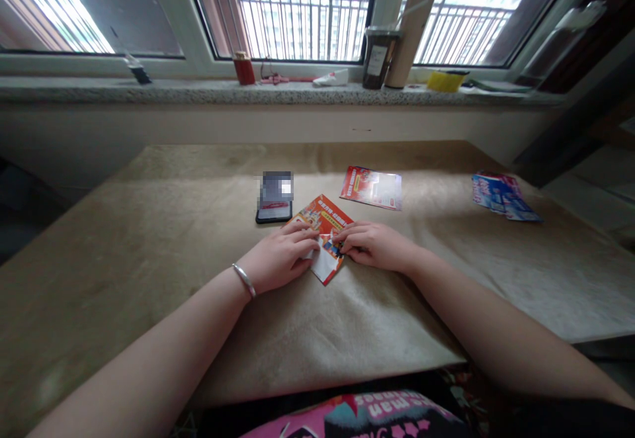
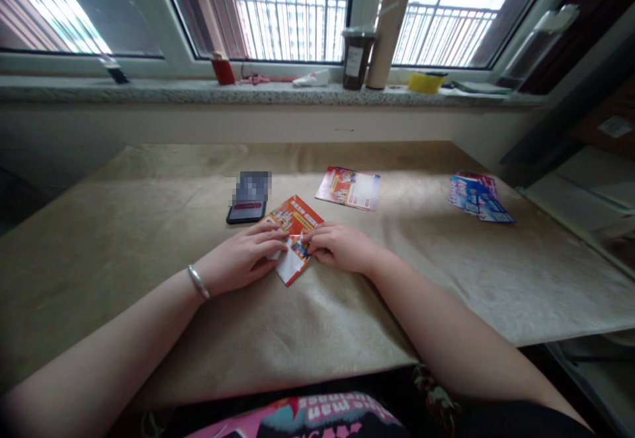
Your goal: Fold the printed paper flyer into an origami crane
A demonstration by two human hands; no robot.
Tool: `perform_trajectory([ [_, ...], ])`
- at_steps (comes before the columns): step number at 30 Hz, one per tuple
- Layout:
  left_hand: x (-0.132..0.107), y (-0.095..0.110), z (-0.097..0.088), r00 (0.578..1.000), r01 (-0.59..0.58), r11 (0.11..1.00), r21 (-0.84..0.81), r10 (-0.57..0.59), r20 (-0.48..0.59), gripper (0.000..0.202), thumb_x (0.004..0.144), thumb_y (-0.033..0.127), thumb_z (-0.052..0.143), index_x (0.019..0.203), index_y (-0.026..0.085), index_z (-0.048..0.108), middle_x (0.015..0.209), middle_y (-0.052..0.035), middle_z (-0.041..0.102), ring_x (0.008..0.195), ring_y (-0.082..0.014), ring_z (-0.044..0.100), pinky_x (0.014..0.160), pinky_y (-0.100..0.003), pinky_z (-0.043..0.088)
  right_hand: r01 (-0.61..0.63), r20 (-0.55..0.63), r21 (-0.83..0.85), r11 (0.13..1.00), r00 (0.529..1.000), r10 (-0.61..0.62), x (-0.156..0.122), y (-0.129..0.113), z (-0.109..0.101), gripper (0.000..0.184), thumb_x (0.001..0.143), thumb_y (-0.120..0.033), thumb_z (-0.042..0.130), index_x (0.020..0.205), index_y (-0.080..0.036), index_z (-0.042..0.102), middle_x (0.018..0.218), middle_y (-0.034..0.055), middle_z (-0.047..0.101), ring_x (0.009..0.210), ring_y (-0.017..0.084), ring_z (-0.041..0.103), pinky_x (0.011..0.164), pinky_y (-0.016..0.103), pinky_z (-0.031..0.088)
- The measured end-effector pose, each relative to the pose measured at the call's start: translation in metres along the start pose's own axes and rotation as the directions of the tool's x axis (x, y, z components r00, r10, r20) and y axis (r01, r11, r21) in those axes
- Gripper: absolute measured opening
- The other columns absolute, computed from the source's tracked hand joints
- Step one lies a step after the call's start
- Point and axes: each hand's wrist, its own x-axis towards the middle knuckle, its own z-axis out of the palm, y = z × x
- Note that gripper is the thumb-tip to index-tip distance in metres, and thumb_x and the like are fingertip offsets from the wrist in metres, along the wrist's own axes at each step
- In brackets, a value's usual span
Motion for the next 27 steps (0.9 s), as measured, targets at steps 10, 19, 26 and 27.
perform_trajectory([
  [10, -0.001, -0.001, 0.001, 0.999, 0.031, 0.997, -0.07, -0.029, 0.024, 0.025, 0.085, 0.022, 0.053, 0.109, 0.02, 0.059, 0.131, -0.0084, 0.054, 0.123, -0.0217, 0.047, 0.106, -0.042, 0.038, -0.021, 0.005, -0.083, 0.996, 1.0, 0.021, 0.001, -0.004, -0.001, 0.015, 0.078, -0.013, 0.055, 0.085, -0.022, 0.065, 0.108, 0.004, 0.069, 0.096, 0.018, 0.064, 0.088, 0.035, 0.05],
  [19, -0.002, -0.003, -0.003, 0.997, -0.013, 1.0, -0.018, 0.014, 0.081, 0.059, 0.075, 0.059, 0.062, 0.121, 0.022, 0.056, 0.131, -0.0089, 0.053, 0.118, -0.0283, 0.049, 0.101, -0.045, 0.039, -0.134, -0.075, 0.008, 0.991, 0.988, 0.134, 0.005, -0.009, 0.01, 0.012, 0.085, -0.015, 0.05, 0.084, -0.019, 0.062, 0.094, 0.0063, 0.071, 0.089, 0.017, 0.064, 0.079, 0.031, 0.051],
  [26, 0.003, 0.001, -0.003, 0.997, 0.081, 0.991, -0.104, -0.08, 0.012, 0.024, 0.09, 0.038, 0.049, 0.093, 0.022, 0.067, 0.111, -0.0038, 0.066, 0.103, -0.0201, 0.059, 0.094, -0.036, 0.044, -0.078, -0.045, 0.051, 0.996, 0.996, 0.081, 0.008, -0.008, 0.009, 0.012, 0.082, -0.012, 0.052, 0.081, -0.02, 0.061, 0.098, 0.0062, 0.071, 0.093, 0.018, 0.064, 0.083, 0.032, 0.05],
  [27, 0.003, 0.001, -0.002, 0.995, 0.095, 0.987, -0.128, -0.096, -0.005, 0.024, 0.091, 0.035, 0.047, 0.091, 0.022, 0.067, 0.107, -0.0032, 0.067, 0.101, -0.0188, 0.06, 0.094, -0.035, 0.044, -0.06, -0.039, 0.061, 0.996, 0.997, 0.063, 0.008, -0.007, 0.008, 0.012, 0.081, -0.012, 0.053, 0.08, -0.02, 0.062, 0.099, 0.0064, 0.071, 0.093, 0.018, 0.065, 0.085, 0.033, 0.05],
])
